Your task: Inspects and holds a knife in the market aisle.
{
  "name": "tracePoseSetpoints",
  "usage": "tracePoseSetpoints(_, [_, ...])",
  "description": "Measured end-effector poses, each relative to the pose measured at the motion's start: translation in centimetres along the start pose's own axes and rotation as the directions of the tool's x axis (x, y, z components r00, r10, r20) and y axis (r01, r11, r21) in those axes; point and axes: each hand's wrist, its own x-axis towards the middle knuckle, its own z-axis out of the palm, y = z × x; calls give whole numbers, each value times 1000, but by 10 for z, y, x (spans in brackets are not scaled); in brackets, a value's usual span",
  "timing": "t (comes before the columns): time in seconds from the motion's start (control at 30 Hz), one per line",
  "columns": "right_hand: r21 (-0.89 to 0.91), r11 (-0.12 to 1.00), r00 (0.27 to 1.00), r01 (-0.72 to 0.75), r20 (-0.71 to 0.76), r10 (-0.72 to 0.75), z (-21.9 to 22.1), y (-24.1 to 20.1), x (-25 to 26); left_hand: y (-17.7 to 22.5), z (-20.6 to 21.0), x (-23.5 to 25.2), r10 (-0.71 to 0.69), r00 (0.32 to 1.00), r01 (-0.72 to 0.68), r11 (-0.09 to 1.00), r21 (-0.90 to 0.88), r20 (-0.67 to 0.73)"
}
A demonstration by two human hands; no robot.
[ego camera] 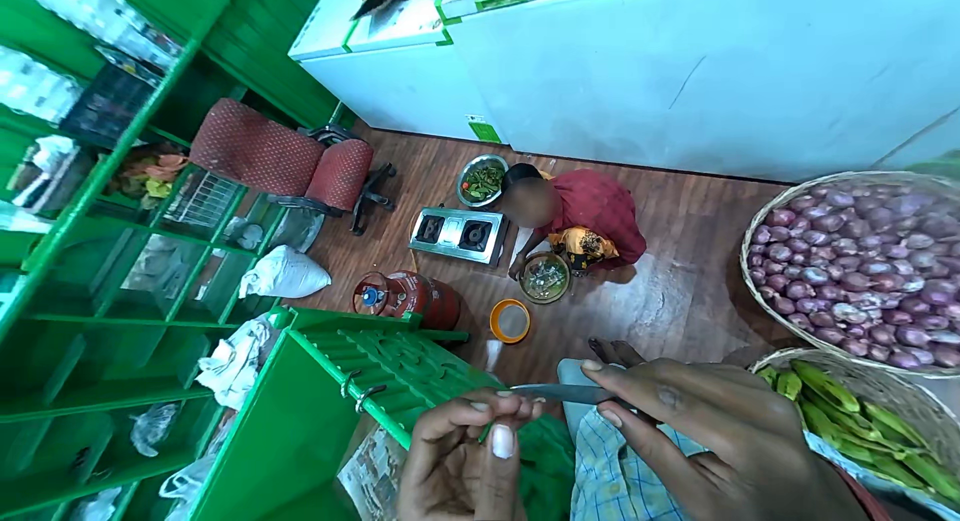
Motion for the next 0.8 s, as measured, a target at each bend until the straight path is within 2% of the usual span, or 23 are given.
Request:
tracePoseSetpoints(0.17, [4, 998, 998, 62, 13, -62, -2, 0, -2, -3, -1, -2, -5, 1000, 4, 999, -54, -14])
tracePoseSetpoints(0.4, [-3, 994, 994, 108, -10, -108, -2, 0, -6, -9, 3, 1, 48, 998, -38, 974, -222, 42])
tracePoseSetpoints(0.57, [-59, 989, 991, 133, -15, -134, -3, 2, -6, -10, 3, -1, 59, 998, -50, 975, -216, 36])
tracePoseSetpoints(0.8, [-151, 982, 993, 109, -31, -115, -2, 1, -5, -7, 2, -7, 37, 999, -39, 993, -115, -25])
